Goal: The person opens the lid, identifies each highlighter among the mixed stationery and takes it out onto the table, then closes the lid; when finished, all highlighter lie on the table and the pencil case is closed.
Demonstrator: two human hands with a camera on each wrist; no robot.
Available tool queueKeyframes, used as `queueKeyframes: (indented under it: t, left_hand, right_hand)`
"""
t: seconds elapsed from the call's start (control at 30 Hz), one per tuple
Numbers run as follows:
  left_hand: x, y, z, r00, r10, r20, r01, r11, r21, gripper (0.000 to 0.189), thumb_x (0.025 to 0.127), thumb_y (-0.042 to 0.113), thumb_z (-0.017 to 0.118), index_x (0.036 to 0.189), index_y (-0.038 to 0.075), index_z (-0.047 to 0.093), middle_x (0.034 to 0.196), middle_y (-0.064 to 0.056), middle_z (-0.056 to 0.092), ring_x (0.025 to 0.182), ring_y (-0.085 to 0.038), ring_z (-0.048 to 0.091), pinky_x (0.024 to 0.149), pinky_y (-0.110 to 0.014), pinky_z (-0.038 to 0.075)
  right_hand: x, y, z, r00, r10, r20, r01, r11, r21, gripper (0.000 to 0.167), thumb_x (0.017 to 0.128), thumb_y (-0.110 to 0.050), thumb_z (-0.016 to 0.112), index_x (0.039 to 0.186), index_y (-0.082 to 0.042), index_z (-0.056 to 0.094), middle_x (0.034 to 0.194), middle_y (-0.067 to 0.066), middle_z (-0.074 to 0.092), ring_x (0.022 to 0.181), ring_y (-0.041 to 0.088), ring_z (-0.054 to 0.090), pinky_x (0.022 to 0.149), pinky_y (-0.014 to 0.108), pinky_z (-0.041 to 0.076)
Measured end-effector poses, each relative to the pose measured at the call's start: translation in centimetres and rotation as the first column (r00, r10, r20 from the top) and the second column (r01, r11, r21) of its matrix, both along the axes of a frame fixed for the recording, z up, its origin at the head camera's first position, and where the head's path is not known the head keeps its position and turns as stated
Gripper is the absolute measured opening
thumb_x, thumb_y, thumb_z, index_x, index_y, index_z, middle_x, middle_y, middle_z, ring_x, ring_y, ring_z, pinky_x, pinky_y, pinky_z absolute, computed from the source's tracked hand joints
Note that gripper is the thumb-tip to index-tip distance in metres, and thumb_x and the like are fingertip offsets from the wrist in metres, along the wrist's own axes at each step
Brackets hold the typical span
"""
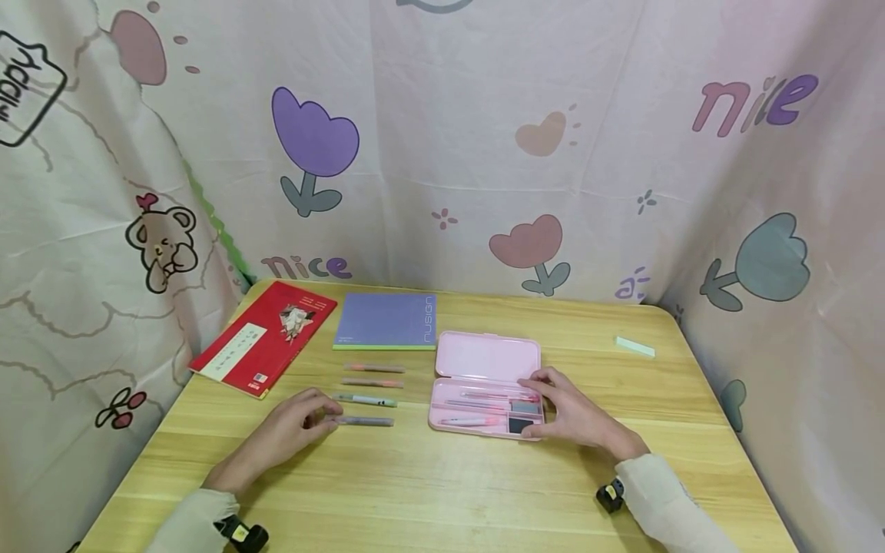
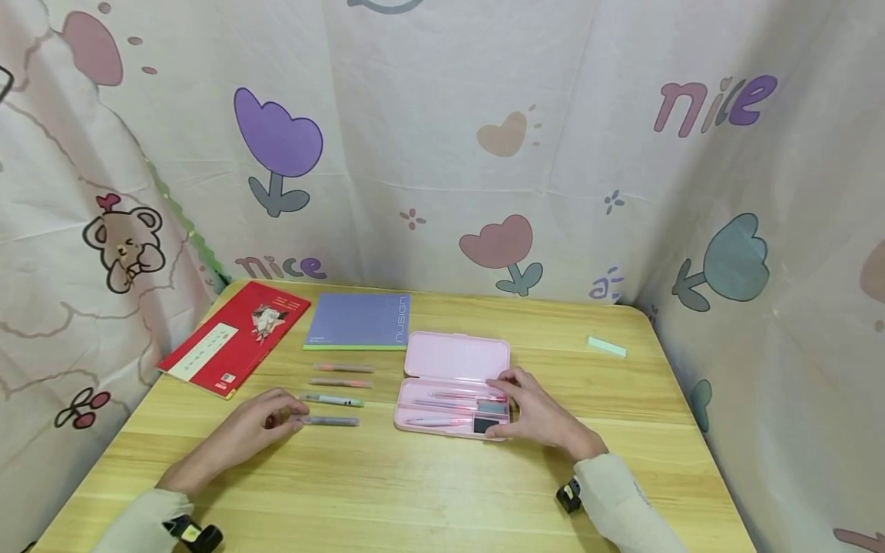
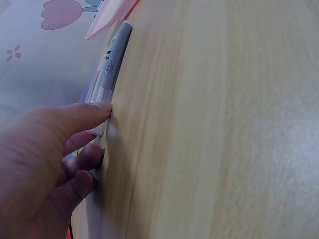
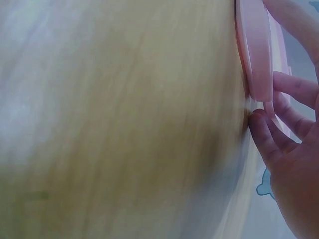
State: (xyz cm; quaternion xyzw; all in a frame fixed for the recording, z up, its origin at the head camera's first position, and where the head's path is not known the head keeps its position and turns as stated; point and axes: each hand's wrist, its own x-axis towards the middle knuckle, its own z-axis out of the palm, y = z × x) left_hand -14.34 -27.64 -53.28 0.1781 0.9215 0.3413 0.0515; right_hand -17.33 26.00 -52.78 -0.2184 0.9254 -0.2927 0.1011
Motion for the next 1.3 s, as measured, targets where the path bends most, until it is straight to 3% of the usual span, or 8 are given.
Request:
queueKeyframes:
  t: [0.5,0.67,0.83,1.0,1.13,1.3]
  left_hand:
    - [0.0,-0.2,0.1,0.999,0.002,0.038,-0.003,0.999,0.033,0.015,0.1,0.027,0.082,0.115,0.029,0.078,0.107,0.012,0.066,0.083,-0.003,0.054,0.072,-0.023,0.049]
    - [-0.3,0.7,0.5,1.0,0.004,-0.009,-0.004,0.999,0.044,0.021,0.099,0.029,0.083,0.119,0.026,0.078,0.107,0.011,0.068,0.082,-0.003,0.055,0.071,-0.023,0.05]
    - [-1.1,3.2,1.4,0.999,-0.032,-0.004,0.032,0.999,0.035,0.022,0.102,0.031,0.08,0.122,0.025,0.078,0.109,0.012,0.067,0.083,-0.003,0.056,0.072,-0.023,0.051]
    - [-2.0,6.4,1.8,0.994,-0.105,-0.009,0.105,0.994,0.011,0.021,0.103,0.027,0.078,0.123,0.022,0.078,0.116,0.008,0.073,0.086,-0.002,0.057,0.076,-0.024,0.052]
    - [-2.5,9.2,2.2,0.982,-0.182,-0.049,0.182,0.983,-0.009,0.019,0.104,0.023,0.077,0.122,0.017,0.078,0.122,0.002,0.076,0.087,0.0,0.059,0.077,-0.025,0.054]
    - [-3.1,12.6,2.3,0.966,-0.247,-0.072,0.244,0.969,-0.046,0.016,0.105,0.024,0.075,0.119,0.017,0.079,0.113,0.007,0.075,0.09,-0.004,0.061,0.08,-0.026,0.055]
  right_hand:
    - [0.1,-0.1,0.2,1.0,0.001,0.005,-0.001,1.0,-0.002,0.098,0.079,-0.065,0.092,0.158,-0.018,0.058,0.153,0.004,0.047,0.142,0.03,0.046,0.121,0.062,0.043]
    - [0.1,0.0,0.1,1.0,-0.002,0.005,0.002,1.0,0.004,0.096,0.08,-0.064,0.091,0.158,-0.02,0.058,0.153,0.003,0.047,0.141,0.029,0.046,0.121,0.062,0.044]
    - [0.1,0.0,0.1,1.0,-0.005,0.007,0.005,1.0,0.013,0.097,0.08,-0.065,0.091,0.158,-0.019,0.058,0.154,0.004,0.047,0.141,0.029,0.046,0.121,0.062,0.044]
    - [0.1,-0.1,0.1,1.0,-0.003,0.011,0.002,1.0,0.011,0.098,0.08,-0.066,0.09,0.159,-0.019,0.058,0.154,0.005,0.047,0.141,0.03,0.046,0.121,0.062,0.043]
    - [0.0,0.0,0.0,1.0,-0.001,-0.004,0.002,1.0,0.015,0.098,0.08,-0.066,0.09,0.159,-0.019,0.058,0.154,0.004,0.047,0.141,0.029,0.046,0.121,0.062,0.044]
    - [-0.1,0.0,-0.1,1.0,0.004,-0.01,-0.004,1.0,0.016,0.097,0.08,-0.067,0.09,0.158,-0.019,0.058,0.153,0.003,0.047,0.141,0.029,0.046,0.12,0.062,0.044]
